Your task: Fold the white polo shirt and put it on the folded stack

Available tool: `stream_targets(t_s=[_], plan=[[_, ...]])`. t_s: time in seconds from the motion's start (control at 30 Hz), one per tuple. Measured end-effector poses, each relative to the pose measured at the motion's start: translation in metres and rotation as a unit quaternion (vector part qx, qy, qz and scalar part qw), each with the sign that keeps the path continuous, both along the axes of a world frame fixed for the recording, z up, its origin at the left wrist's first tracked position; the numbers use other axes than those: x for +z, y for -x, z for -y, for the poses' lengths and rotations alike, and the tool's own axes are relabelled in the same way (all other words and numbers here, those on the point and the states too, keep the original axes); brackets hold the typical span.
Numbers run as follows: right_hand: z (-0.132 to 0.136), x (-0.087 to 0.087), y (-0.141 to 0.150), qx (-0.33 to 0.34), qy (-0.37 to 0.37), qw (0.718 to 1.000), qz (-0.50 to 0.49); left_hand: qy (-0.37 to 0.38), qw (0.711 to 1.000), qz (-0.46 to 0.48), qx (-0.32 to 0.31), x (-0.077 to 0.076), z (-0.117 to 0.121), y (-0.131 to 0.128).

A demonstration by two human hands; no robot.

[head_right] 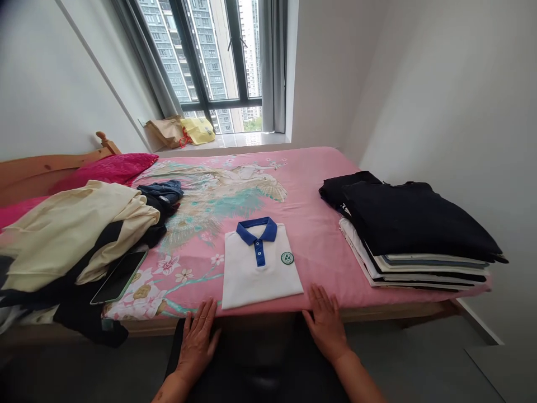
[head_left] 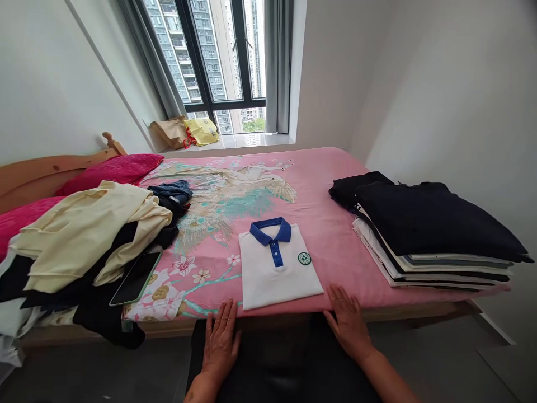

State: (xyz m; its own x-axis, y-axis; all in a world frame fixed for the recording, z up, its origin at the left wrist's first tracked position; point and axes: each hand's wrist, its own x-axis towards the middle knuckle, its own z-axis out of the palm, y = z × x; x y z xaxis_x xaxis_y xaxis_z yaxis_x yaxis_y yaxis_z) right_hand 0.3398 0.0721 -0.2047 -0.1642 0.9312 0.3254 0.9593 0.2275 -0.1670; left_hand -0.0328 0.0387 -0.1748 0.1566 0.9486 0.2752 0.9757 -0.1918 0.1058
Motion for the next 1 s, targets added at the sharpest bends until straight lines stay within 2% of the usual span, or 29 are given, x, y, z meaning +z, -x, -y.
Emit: stream_targets(t_s=[0.13, 0.23, 0.3, 0.37, 0.43, 0.53, 0.57, 0.63, 0.73, 0.83, 0.93, 1.0], plan=[[0.013, -0.005, -0.006, -0.032, -0.034, 0.999, -0.014, -0.006, 0.994, 0.069, 0.084, 0.004, 0.017, -0.012], [0.013, 0.004, 0.005, -0.070, -0.038, 0.996, -0.045, -0.014, 0.975, 0.174, 0.138, 0.012, 0.017, -0.029], [0.011, 0.012, 0.011, -0.088, -0.031, 0.993, -0.075, 0.001, 0.951, 0.269, 0.151, 0.017, 0.015, -0.036], [0.009, 0.021, 0.014, -0.101, -0.013, 0.988, -0.116, 0.043, 0.911, 0.373, 0.169, 0.021, 0.011, -0.037], [0.004, 0.029, 0.014, -0.105, 0.014, 0.978, -0.182, 0.091, 0.858, 0.469, 0.190, 0.023, 0.006, -0.037], [-0.006, 0.042, 0.012, -0.116, 0.094, 0.942, -0.300, 0.144, 0.781, 0.573, 0.203, 0.026, -0.003, -0.036], [-0.010, 0.046, 0.012, -0.122, 0.132, 0.928, -0.325, 0.160, 0.763, 0.592, 0.205, 0.028, -0.007, -0.036], [-0.020, 0.054, 0.012, -0.135, 0.203, 0.907, -0.342, 0.194, 0.746, 0.601, 0.211, 0.033, -0.015, -0.037], [-0.035, 0.062, 0.012, -0.148, 0.281, 0.885, -0.341, 0.252, 0.743, 0.581, 0.216, 0.041, -0.026, -0.039], [-0.048, 0.063, 0.014, -0.167, 0.364, 0.843, -0.360, 0.289, 0.734, 0.574, 0.222, 0.045, -0.035, -0.040], [-0.058, 0.063, 0.017, -0.156, 0.416, 0.807, -0.389, 0.306, 0.720, 0.581, 0.225, 0.045, -0.041, -0.040], [-0.062, 0.066, 0.019, -0.145, 0.433, 0.783, -0.422, 0.320, 0.700, 0.595, 0.232, 0.046, -0.045, -0.040]])
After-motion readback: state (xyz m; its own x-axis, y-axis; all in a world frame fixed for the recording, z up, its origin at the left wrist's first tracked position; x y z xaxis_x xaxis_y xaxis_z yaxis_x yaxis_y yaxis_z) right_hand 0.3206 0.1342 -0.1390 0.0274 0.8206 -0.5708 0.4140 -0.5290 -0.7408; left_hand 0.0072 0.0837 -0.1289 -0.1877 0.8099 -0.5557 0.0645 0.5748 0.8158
